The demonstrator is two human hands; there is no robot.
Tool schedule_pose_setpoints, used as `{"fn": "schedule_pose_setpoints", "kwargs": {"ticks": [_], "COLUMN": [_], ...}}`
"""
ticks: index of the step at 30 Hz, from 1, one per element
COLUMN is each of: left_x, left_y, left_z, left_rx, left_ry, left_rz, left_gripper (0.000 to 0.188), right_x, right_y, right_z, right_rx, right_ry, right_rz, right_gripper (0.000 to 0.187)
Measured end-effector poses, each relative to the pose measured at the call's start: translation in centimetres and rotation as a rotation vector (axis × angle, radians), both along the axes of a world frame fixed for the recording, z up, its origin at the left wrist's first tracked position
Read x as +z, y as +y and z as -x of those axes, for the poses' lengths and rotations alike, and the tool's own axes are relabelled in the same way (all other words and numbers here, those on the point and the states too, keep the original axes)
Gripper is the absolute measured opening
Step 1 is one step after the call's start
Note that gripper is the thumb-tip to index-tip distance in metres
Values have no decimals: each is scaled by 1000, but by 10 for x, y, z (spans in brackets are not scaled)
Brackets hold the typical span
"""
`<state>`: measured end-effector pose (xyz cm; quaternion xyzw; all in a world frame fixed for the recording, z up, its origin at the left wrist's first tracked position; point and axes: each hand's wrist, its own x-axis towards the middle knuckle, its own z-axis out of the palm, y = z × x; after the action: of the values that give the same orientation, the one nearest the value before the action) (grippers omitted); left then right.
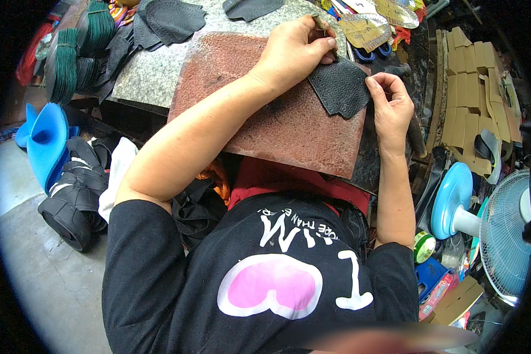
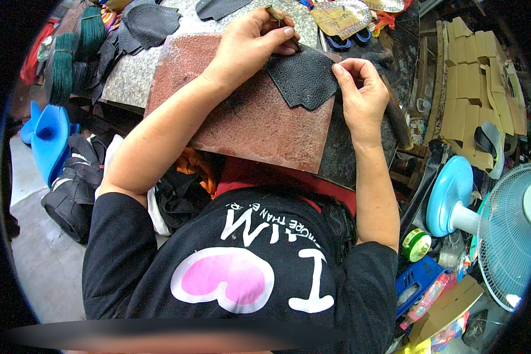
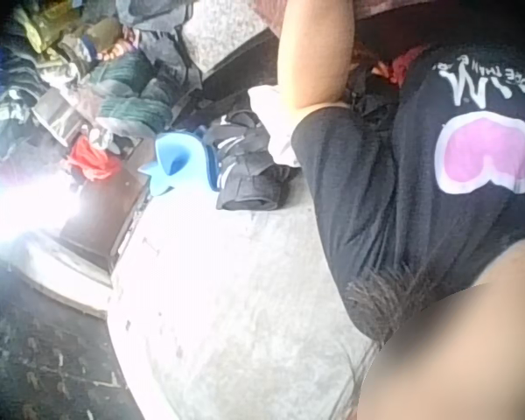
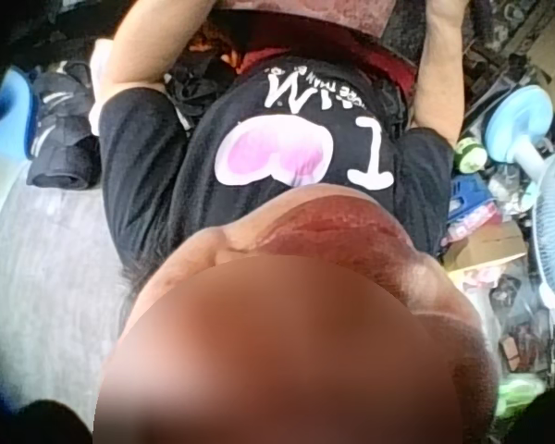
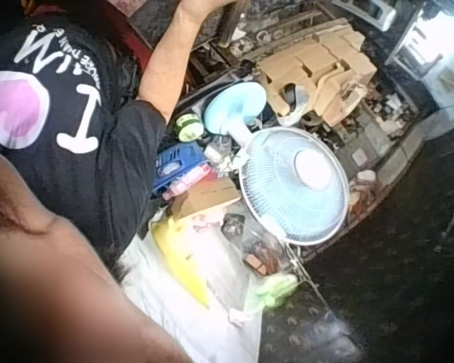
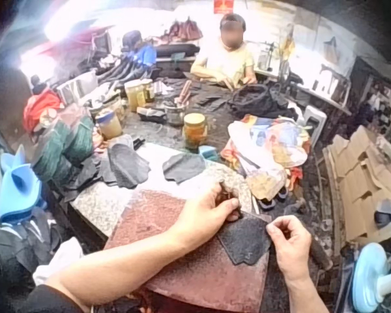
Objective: The person repeatedly hammers a small black leather piece on a reddish work block, adjusting its position between strikes. The hands hold the leather with the left hand and strike with a hammer in the right hand, continuing the same action throughout the clip.
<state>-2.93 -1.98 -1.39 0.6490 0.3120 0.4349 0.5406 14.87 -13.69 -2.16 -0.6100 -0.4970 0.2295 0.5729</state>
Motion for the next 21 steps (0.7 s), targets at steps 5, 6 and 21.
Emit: {"fn": "schedule_pose_setpoints", "kwargs": {"ticks": [5,6,21], "left_x": [3,4,2], "left_y": [1,1,-1], "left_z": [1,1,-2], "left_rx": [23,26,-20], "left_ry": [65,62,15], "left_rz": [22,21,-36], "left_gripper": [17,18,17], "right_x": [-1,-1,-1], "right_y": [0,0,-4], "right_z": [1,0,-2], "right_rx": [8,2,32], "right_ry": [-18,-28,-62], "right_rz": [-1,9,54], "right_gripper": [9,9,7]}}
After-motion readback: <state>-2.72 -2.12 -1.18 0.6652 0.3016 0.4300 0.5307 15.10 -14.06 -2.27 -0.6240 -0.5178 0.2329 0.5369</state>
